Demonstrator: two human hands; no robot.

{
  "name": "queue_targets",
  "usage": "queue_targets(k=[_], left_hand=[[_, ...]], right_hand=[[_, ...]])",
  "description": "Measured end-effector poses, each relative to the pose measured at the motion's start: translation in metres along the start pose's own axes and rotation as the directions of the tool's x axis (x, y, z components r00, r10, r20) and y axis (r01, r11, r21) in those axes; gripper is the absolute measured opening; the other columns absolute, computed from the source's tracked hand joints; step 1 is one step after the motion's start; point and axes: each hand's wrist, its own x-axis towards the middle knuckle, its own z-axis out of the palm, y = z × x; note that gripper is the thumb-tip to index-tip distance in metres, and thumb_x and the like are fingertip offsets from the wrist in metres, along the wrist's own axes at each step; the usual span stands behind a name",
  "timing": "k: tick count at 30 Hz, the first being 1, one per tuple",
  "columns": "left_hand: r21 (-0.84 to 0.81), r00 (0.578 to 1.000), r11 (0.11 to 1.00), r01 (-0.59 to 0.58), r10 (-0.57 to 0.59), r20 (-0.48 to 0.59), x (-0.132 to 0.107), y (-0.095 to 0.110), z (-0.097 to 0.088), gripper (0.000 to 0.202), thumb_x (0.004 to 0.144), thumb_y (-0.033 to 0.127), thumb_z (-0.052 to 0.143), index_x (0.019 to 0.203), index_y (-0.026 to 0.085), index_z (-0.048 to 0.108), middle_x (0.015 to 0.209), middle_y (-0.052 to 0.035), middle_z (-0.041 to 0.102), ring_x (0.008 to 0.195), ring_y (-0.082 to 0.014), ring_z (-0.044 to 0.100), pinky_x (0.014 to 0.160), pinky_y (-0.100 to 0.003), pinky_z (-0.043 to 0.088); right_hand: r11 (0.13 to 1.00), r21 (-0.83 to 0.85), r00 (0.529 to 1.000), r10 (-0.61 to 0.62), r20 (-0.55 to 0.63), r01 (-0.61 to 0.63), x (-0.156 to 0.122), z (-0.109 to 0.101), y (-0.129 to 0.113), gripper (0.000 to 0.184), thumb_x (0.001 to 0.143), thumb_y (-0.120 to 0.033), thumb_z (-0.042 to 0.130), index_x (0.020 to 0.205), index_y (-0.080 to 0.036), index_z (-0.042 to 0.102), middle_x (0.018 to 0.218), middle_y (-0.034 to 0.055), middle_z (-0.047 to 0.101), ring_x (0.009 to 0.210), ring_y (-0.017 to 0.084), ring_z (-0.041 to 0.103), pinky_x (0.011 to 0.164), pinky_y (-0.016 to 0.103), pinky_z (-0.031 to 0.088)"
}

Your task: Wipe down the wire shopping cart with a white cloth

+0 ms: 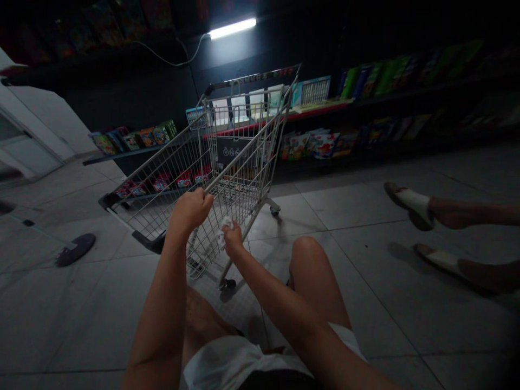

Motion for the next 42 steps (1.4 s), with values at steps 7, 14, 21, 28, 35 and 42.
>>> queue_targets(k=[7, 14, 21, 28, 35, 42], left_hand=[[0.043, 0.999, 0.998, -0.046, 0.046, 0.014, -0.002, -0.014, -0.003, 0.042, 0.095, 0.036, 0.025, 0.094, 0.018, 0.064, 0.093, -0.0126, 0.073, 0.087, -0.0246, 0.068, 0.075, -0.033, 0.045], [0.081, 0.997, 0.993, -0.081, 0.081, 0.001, -0.012, -0.033, -0.006, 0.040, 0.094, 0.036, 0.024, 0.087, 0.020, 0.061, 0.086, -0.0108, 0.072, 0.080, -0.0237, 0.065, 0.068, -0.033, 0.039], [0.007, 0.998, 0.998, -0.061, 0.061, 0.021, -0.025, -0.050, -0.012, 0.033, 0.092, 0.037, 0.028, 0.077, 0.022, 0.053, 0.073, -0.0056, 0.067, 0.066, -0.0187, 0.058, 0.063, -0.030, 0.035], [0.045, 0.995, 0.994, -0.100, 0.099, 0.013, -0.034, -0.056, -0.011, 0.032, 0.094, 0.035, 0.026, 0.079, 0.022, 0.051, 0.080, -0.0065, 0.069, 0.073, -0.0199, 0.062, 0.066, -0.031, 0.036], [-0.096, 0.992, 0.988, -0.120, 0.124, 0.035, -0.040, -0.062, -0.011, 0.038, 0.098, 0.043, 0.024, 0.076, 0.023, 0.048, 0.074, -0.0037, 0.069, 0.070, -0.0174, 0.064, 0.067, -0.028, 0.040], [-0.107, 0.992, 0.987, -0.118, 0.123, 0.041, -0.037, -0.062, -0.011, 0.042, 0.098, 0.048, 0.023, 0.075, 0.023, 0.047, 0.069, -0.0033, 0.069, 0.069, -0.0184, 0.064, 0.068, -0.029, 0.041]], right_hand=[[0.800, -0.158, 0.813, -0.552, 0.183, 0.579, 0.027, 0.026, -0.104, 0.021, 0.072, -0.019, 0.058, 0.093, -0.019, 0.060, 0.085, -0.0007, 0.058, 0.082, 0.013, 0.056, 0.084, 0.030, 0.051], [0.175, -0.315, 0.295, -0.872, 0.391, 0.933, 0.033, 0.036, -0.130, 0.025, 0.084, -0.020, 0.053, 0.107, -0.021, 0.060, 0.142, 0.0105, 0.043, 0.136, 0.026, 0.038, 0.116, 0.051, 0.031], [0.097, -0.346, 0.275, -0.813, 0.514, 0.933, 0.018, -0.002, -0.028, 0.023, 0.084, -0.016, 0.048, 0.102, -0.020, 0.063, 0.137, 0.0112, 0.055, 0.130, 0.025, 0.048, 0.111, 0.045, 0.039], [-0.044, -0.302, 0.142, -0.813, 0.565, 0.952, -0.009, 0.008, -0.079, 0.030, 0.083, -0.014, 0.049, 0.108, -0.022, 0.063, 0.132, 0.0075, 0.060, 0.128, 0.025, 0.051, 0.110, 0.044, 0.041], [-0.272, -0.330, 0.055, -0.692, 0.719, 0.904, 0.059, -0.006, -0.160, 0.037, 0.081, -0.011, 0.056, 0.113, -0.028, 0.063, 0.128, -0.0005, 0.063, 0.125, 0.024, 0.054, 0.123, 0.052, 0.026], [-0.142, -0.473, 0.155, -0.830, 0.535, 0.869, 0.097, -0.028, -0.184, 0.049, 0.074, -0.004, 0.047, 0.117, -0.023, 0.062, 0.128, 0.0040, 0.059, 0.127, 0.023, 0.052, 0.114, 0.048, 0.042]])
